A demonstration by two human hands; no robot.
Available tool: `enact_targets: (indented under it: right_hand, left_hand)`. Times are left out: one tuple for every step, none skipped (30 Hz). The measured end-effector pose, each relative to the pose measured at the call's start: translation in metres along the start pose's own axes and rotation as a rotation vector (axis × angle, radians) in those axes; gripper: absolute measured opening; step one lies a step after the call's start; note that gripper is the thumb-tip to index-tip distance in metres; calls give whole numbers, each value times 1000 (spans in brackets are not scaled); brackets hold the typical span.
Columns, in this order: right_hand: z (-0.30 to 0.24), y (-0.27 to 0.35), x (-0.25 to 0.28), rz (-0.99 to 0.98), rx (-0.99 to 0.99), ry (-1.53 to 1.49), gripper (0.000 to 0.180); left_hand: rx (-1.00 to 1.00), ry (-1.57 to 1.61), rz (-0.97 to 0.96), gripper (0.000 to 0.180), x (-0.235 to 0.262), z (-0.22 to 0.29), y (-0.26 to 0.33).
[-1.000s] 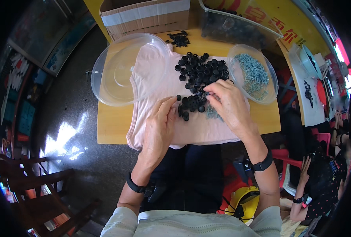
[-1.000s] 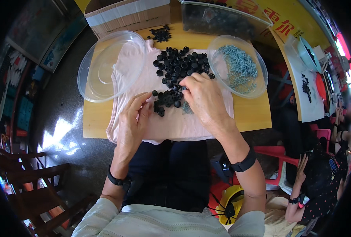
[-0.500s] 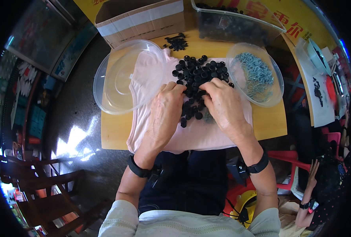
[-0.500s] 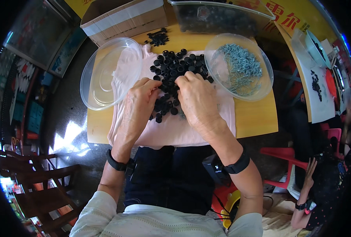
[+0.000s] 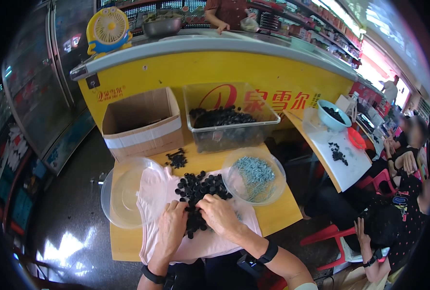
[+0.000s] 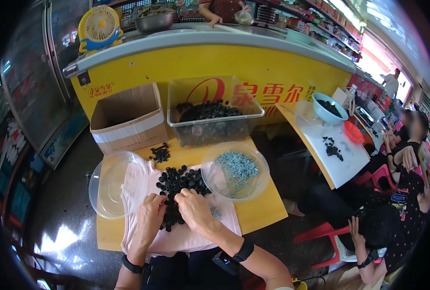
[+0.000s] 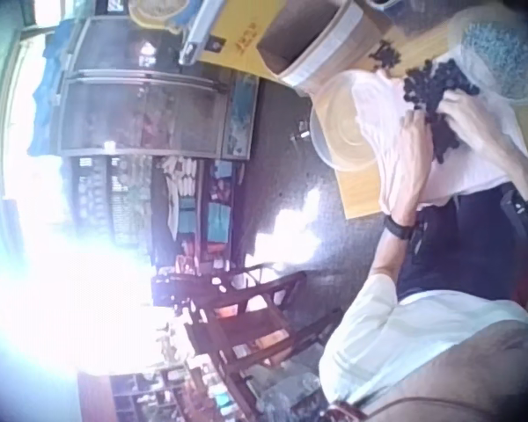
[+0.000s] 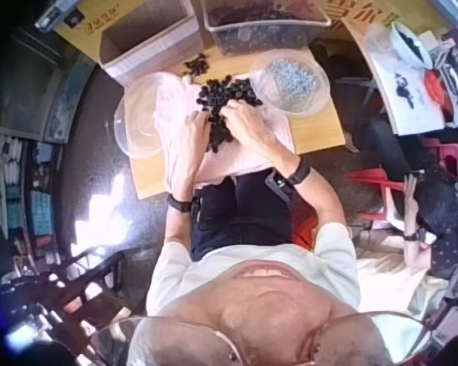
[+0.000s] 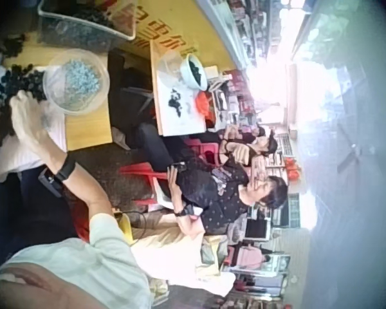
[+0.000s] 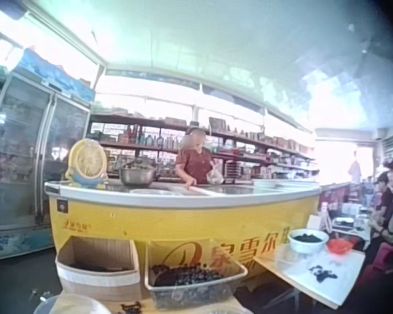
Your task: Assembling plastic parts by inserting a metal pin and blue washer into a black plastic housing.
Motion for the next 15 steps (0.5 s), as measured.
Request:
enact_targets:
  right_hand:
    - [1, 1, 1, 22, -9, 21, 8]
    - [2, 2, 0, 8, -15, 26, 8]
    - [3, 1, 0, -7, -23, 27, 8]
    - [7, 0, -1, 15, -61, 44, 8]
    - [9, -4, -3, -5, -72, 28, 9]
    - [9, -5, -7, -21, -95, 9, 10]
    - [6, -7, -10, -18, -75, 8, 9]
    - [4, -11, -15, -19, -39, 2, 7]
    - [4, -14, -17, 37, -37, 1, 5]
    - [3, -14, -14, 84, -22, -5, 4]
    - [5, -13, -9, 114, -32, -26, 3]
    - [4, -11, -4, 139, -46, -52, 3]
    - [6, -11, 1, 131, -96, -90, 5]
    - [7, -7, 8, 132, -117, -85, 5]
    - [7, -3, 17, 178, -119, -121, 6]
  left_hand:
    - [-33, -7, 9, 17, -3, 0, -2]
    - [-63, 7, 2, 17, -5, 0, -3]
    - [-64, -3, -7, 17, -7, -1, -5]
    - [-72, -7, -34, 18, -11, -1, -5]
    - [-97, 2, -13, 19, -13, -2, -8]
    - [-71, 75, -14, 21, -12, -9, -8]
    - [-45, 77, -19, 22, -8, -11, -9]
    - [-36, 111, -5, 20, -6, -20, -7]
    - [15, 123, -22, 19, -4, -23, -9]
    - [-16, 120, -12, 17, -2, -22, -9]
    - [-16, 129, -20, 16, 0, -20, -12]
    - [-9, 135, -35, 16, 0, -17, -11]
    - [-17, 144, -59, 16, -3, -12, -11]
    - [8, 166, -42, 15, -5, -7, -14]
    - [31, 187, -17, 15, -6, -4, -15]
Point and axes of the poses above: each hand's wrist, its own y-axis away from the middle knuckle, its own x-axis out of the back of the hand, z = x × y, the point moved 3 cm from there along -y, towards the middle knuckle, and after that the axes turned 6 degrees about z, right-handed, at the moved point
